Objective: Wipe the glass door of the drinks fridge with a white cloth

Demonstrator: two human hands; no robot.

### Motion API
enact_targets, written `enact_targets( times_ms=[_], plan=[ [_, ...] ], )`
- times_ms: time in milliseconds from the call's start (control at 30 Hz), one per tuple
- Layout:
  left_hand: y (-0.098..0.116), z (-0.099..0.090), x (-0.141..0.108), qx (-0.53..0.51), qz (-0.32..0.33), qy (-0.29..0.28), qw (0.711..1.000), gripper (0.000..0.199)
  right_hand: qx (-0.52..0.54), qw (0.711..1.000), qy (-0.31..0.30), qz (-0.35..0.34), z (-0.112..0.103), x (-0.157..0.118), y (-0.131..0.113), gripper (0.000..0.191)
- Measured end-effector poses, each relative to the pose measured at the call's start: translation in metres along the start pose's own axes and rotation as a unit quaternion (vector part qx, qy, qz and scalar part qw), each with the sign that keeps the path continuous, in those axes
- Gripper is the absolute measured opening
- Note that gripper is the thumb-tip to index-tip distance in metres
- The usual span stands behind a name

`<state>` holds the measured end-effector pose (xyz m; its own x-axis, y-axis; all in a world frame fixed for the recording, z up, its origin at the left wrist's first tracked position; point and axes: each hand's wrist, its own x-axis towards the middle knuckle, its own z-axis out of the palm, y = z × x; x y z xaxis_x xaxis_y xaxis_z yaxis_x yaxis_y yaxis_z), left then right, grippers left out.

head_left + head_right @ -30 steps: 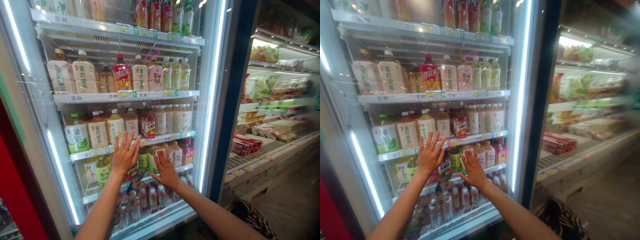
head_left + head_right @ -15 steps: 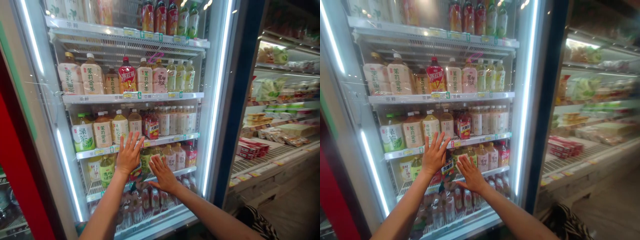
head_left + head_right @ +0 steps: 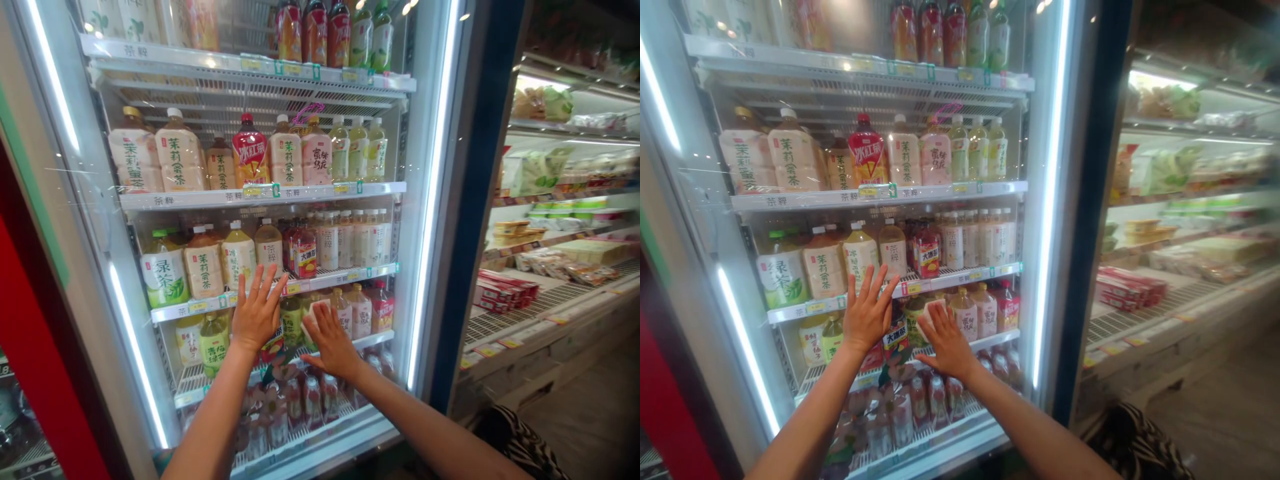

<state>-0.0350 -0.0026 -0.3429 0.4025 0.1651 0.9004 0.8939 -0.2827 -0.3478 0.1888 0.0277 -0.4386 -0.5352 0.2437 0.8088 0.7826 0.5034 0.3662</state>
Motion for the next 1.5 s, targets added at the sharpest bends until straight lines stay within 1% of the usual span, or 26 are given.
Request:
enact_targets(
  times_ms=[67,133,167,233,300,400,467,533,667,733,800,867,933,967,1000,1033,1100,1167,1200,1233,1267,1300,1367,1433,1467,1500],
  plan=[
    [0.000,0.000,0.000,-0.002,-0.002,0.004,1.000,0.072,-0.009,0.999,0.005,0.031,-0.012,0.031,0.025,0.109],
    [0.001,0.001,0.001,-0.003,-0.004,0.008,1.000,0.073,-0.026,0.996,0.021,0.083,-0.028,0.078,0.052,0.112],
    [0.001,0.001,0.001,-0.003,-0.005,0.009,1.000,0.074,-0.032,0.995,0.030,0.090,-0.035,0.098,0.062,0.111],
    [0.001,0.001,0.002,-0.001,-0.005,0.010,1.000,0.074,-0.036,0.994,0.042,0.098,-0.040,0.114,0.068,0.110],
    [0.001,0.001,0.002,0.002,-0.002,0.011,1.000,0.075,-0.027,0.994,0.043,0.095,-0.033,0.093,0.055,0.110],
    [0.001,0.001,0.002,0.008,0.002,0.012,1.000,0.073,-0.014,0.998,0.018,0.055,-0.011,0.029,0.023,0.111],
    [0.001,0.002,0.002,0.011,0.002,0.010,1.000,0.072,-0.012,1.000,-0.002,0.017,-0.003,0.006,0.015,0.111],
    [0.001,0.002,0.002,0.013,0.000,0.003,1.000,0.071,-0.012,1.000,-0.009,0.009,-0.007,0.018,0.023,0.110],
    [0.002,0.000,0.003,0.013,-0.004,-0.015,1.000,0.072,-0.014,0.996,0.035,0.082,-0.029,0.094,0.054,0.111],
    [0.002,0.000,0.003,0.014,-0.004,-0.015,1.000,0.072,-0.009,0.993,0.054,0.104,-0.030,0.106,0.052,0.111],
    [0.002,-0.001,0.003,0.013,-0.003,-0.015,1.000,0.072,0.003,0.995,0.041,0.091,-0.021,0.082,0.035,0.113],
    [0.002,-0.001,0.003,0.011,-0.005,-0.015,1.000,0.072,0.013,0.999,0.008,0.045,-0.006,0.037,0.014,0.113],
    [0.002,-0.001,0.003,0.009,-0.006,-0.014,1.000,0.073,0.015,1.000,-0.014,-0.010,0.004,0.000,0.003,0.114],
    [0.002,-0.001,0.003,0.009,-0.006,-0.012,1.000,0.073,0.014,0.999,-0.019,-0.029,0.005,-0.007,0.004,0.113],
    [0.002,-0.001,0.003,0.009,-0.006,-0.012,1.000,0.072,0.014,0.999,-0.020,-0.040,0.004,-0.003,0.009,0.112],
    [0.002,-0.001,0.003,0.009,-0.005,-0.012,1.000,0.072,0.012,0.999,-0.018,-0.041,-0.001,0.009,0.018,0.110],
    [0.002,-0.001,0.003,0.010,-0.005,-0.014,1.000,0.072,0.000,1.000,-0.008,-0.017,-0.016,0.055,0.042,0.105],
    [0.002,-0.001,0.003,0.013,-0.005,-0.016,1.000,0.072,-0.030,0.999,0.012,0.044,-0.029,0.104,0.060,0.107],
    [0.002,-0.001,0.003,0.013,-0.005,-0.017,1.000,0.072,-0.038,0.997,0.020,0.067,-0.033,0.119,0.064,0.108],
    [0.002,0.000,0.003,0.013,-0.006,-0.018,1.000,0.072,-0.042,0.995,0.024,0.084,-0.034,0.126,0.063,0.109],
    [0.002,0.000,0.003,0.011,-0.007,-0.018,1.000,0.073,-0.039,0.995,0.024,0.090,-0.031,0.122,0.057,0.111],
    [0.002,0.000,0.002,0.010,-0.008,-0.018,1.000,0.073,-0.030,0.996,0.020,0.086,-0.026,0.109,0.047,0.112],
    [0.002,0.000,0.002,0.008,-0.008,-0.019,1.000,0.073,-0.010,0.998,0.009,0.058,-0.012,0.064,0.023,0.114],
    [0.002,-0.001,0.002,0.010,-0.006,-0.018,1.000,0.073,0.007,1.000,-0.005,0.006,0.000,0.019,0.004,0.114],
    [0.002,-0.001,0.002,0.011,-0.006,-0.018,1.000,0.073,0.010,1.000,-0.011,-0.013,0.002,0.007,-0.001,0.114],
    [0.002,-0.002,0.002,0.012,-0.005,-0.016,1.000,0.072,0.011,1.000,-0.015,-0.024,0.001,0.003,0.000,0.113]
  ],
)
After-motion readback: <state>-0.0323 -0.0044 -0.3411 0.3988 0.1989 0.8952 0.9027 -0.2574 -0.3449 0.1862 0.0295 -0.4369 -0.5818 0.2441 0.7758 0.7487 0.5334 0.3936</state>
